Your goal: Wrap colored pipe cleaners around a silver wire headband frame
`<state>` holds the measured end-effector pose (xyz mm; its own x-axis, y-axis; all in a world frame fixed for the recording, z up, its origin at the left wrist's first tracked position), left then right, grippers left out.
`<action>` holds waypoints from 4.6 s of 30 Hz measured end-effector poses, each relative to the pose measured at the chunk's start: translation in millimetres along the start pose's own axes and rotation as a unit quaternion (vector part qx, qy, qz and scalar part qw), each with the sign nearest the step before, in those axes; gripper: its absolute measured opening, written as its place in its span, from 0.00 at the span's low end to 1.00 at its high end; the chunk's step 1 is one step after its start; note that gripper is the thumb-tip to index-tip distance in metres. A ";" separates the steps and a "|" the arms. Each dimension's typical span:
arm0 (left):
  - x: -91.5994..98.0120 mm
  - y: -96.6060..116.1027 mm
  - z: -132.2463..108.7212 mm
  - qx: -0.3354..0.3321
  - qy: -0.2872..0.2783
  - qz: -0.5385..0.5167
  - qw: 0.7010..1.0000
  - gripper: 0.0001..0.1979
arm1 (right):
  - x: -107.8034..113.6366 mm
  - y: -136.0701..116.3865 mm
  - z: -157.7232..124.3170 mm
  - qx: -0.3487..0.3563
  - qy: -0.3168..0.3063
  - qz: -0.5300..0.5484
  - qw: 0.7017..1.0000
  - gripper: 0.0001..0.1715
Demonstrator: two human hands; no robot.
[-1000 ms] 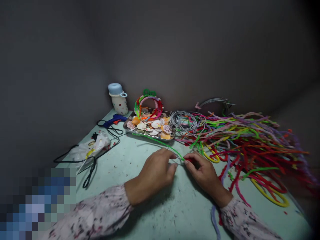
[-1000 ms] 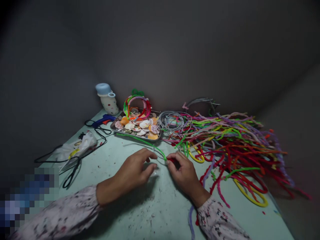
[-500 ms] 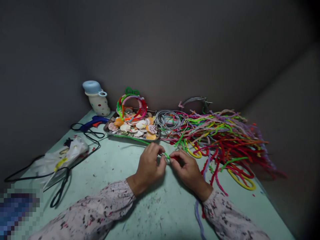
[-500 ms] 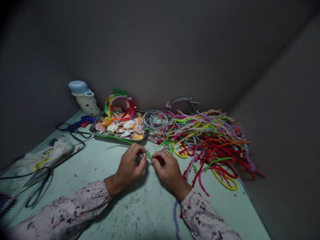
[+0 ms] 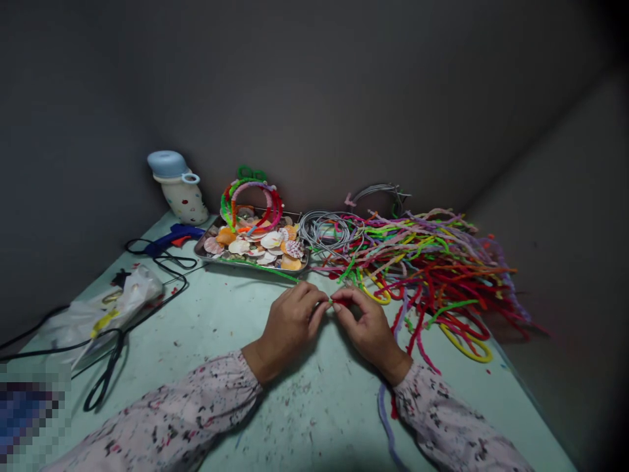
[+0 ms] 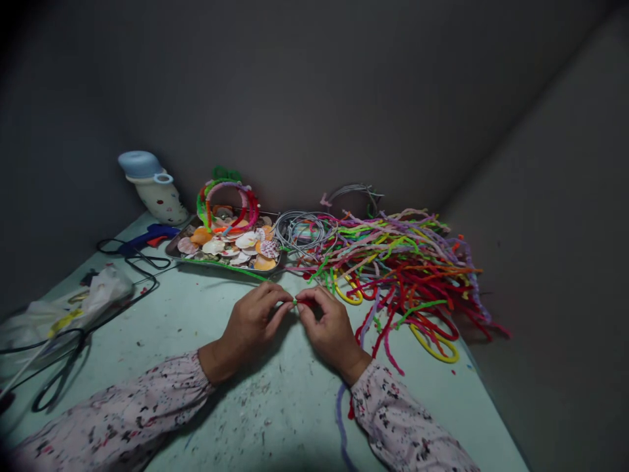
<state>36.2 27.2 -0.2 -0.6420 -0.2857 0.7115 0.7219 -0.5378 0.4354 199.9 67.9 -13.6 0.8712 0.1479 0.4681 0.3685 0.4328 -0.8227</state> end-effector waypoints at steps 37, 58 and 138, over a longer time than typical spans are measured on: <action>-9.5 -7.6 0.9 0.060 -0.071 -0.042 0.995 0.10 | -0.7 2.9 0.5 -0.014 0.027 0.022 0.999 0.09; -6.2 -4.9 3.1 0.058 -0.045 -0.068 0.995 0.07 | -0.4 3.7 2.7 -0.003 0.050 0.037 0.998 0.04; 7.4 -1.9 11.3 -0.108 0.166 0.156 0.968 0.12 | 5.1 5.1 1.0 -0.031 0.058 0.105 0.992 0.08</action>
<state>33.0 35.1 10.5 -0.4753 -0.6808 0.5573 0.8461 -0.5274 0.0773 205.9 71.7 -15.1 0.9611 0.1244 0.2466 0.1907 0.3472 -0.9182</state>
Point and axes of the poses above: each hand's wrist, its own z-axis towards the middle knuckle, its own x-axis out of the back of the hand, y = z × x, the point moved 1 cm from there along z, towards the middle knuckle, and after that the axes turned 8 degrees about -x, right-handed, at the moved point
